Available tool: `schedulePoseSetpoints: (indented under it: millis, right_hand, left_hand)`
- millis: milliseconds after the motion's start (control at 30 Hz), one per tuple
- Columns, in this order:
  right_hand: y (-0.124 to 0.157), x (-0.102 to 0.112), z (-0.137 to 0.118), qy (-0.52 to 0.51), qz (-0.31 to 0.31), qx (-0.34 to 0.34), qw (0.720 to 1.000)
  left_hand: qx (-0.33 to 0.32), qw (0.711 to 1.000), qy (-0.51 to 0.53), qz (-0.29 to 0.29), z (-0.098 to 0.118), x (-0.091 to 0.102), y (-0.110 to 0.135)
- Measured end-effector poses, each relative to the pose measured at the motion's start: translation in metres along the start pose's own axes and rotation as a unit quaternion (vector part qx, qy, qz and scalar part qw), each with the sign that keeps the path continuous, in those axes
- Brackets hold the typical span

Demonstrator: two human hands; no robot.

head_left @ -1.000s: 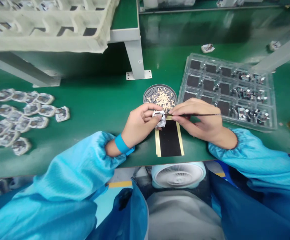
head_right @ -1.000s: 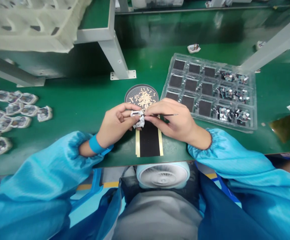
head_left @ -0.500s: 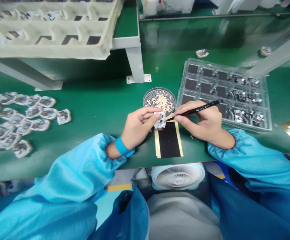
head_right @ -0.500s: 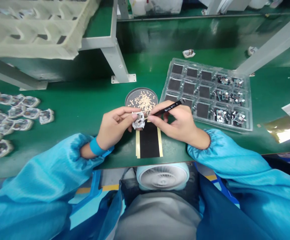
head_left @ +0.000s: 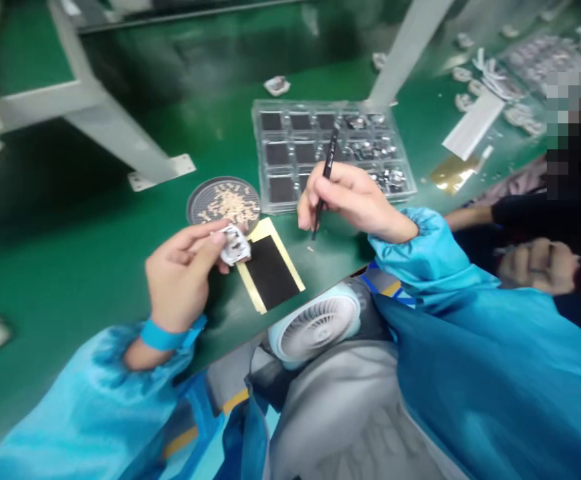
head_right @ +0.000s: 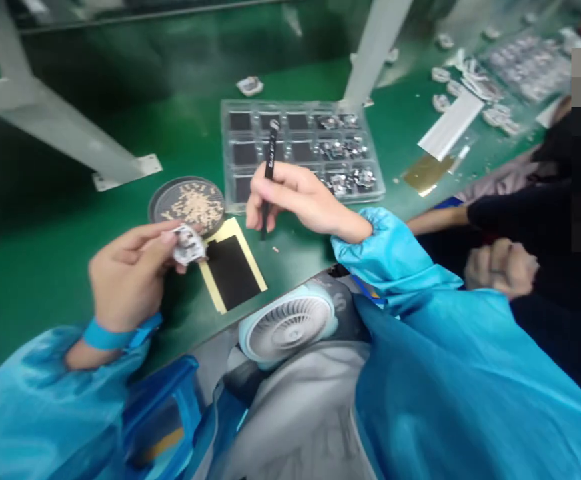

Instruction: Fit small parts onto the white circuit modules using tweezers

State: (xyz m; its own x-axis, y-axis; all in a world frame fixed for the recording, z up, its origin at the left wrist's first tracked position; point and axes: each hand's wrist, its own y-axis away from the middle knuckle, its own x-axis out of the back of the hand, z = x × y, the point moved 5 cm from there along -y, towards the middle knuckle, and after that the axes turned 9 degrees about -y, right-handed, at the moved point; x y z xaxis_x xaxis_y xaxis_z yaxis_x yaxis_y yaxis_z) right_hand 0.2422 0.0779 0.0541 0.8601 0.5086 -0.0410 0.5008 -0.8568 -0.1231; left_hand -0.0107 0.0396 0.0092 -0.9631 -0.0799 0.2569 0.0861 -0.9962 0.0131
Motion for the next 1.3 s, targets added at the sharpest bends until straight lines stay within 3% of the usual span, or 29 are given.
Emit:
schedulePoseSetpoints:
  millis: [133,200,267,300,367,467,533,633,733,900,1033,1300]
  right_hand:
    - [0.081,0.027,-0.006,0.053,0.178,0.036,0.982]
    - [0.136,0.04,0.011,0.102,0.312,0.065,0.942]
    - [0.185,0.049,0.043,0.225,0.42,0.037,0.878]
    - [0.201,0.051,0.065,0.298,0.432,-0.016,0.851]
    - [0.221,0.056,0.109,0.322,0.413,-0.067,0.85]
    - [0.233,0.072,0.157,0.339,0.41,-0.126,0.837]
    - [0.238,0.09,0.17,0.353,0.425,-0.163,0.818]
    - [0.248,0.117,0.167,0.369,0.45,-0.196,0.79]
    - [0.258,0.13,0.153,0.371,0.471,-0.179,0.78]
    - [0.259,0.106,0.14,0.344,0.479,-0.096,0.802]
    - [0.246,0.083,0.13,0.326,0.496,-0.04,0.804]
    - [0.217,0.068,0.11,0.295,0.5,0.027,0.814]
  left_hand:
    - [-0.01,0.999,-0.027,0.035,-0.005,0.005,-0.006]
    - [-0.006,0.998,-0.038,0.054,-0.007,0.007,-0.008]
    - [-0.004,0.998,-0.03,0.058,-0.006,0.007,-0.01]
    - [-0.004,0.998,-0.021,0.057,-0.005,0.006,-0.01]
    - [-0.004,0.998,-0.004,0.056,0.0,0.003,-0.009]
    - [-0.002,0.999,-0.001,0.047,0.005,0.0,-0.007]
    - [-0.003,0.999,-0.005,0.043,0.006,0.0,-0.007]
    - [0.004,0.999,-0.007,0.045,0.004,0.003,-0.009]
    - [0.02,0.999,-0.001,0.031,-0.002,0.005,-0.012]
    - [-0.007,0.999,-0.012,0.033,-0.01,0.008,-0.014]
    - [-0.023,0.999,-0.006,0.032,-0.012,0.008,-0.013]
    - [-0.01,0.999,-0.034,0.036,-0.009,0.011,-0.011]
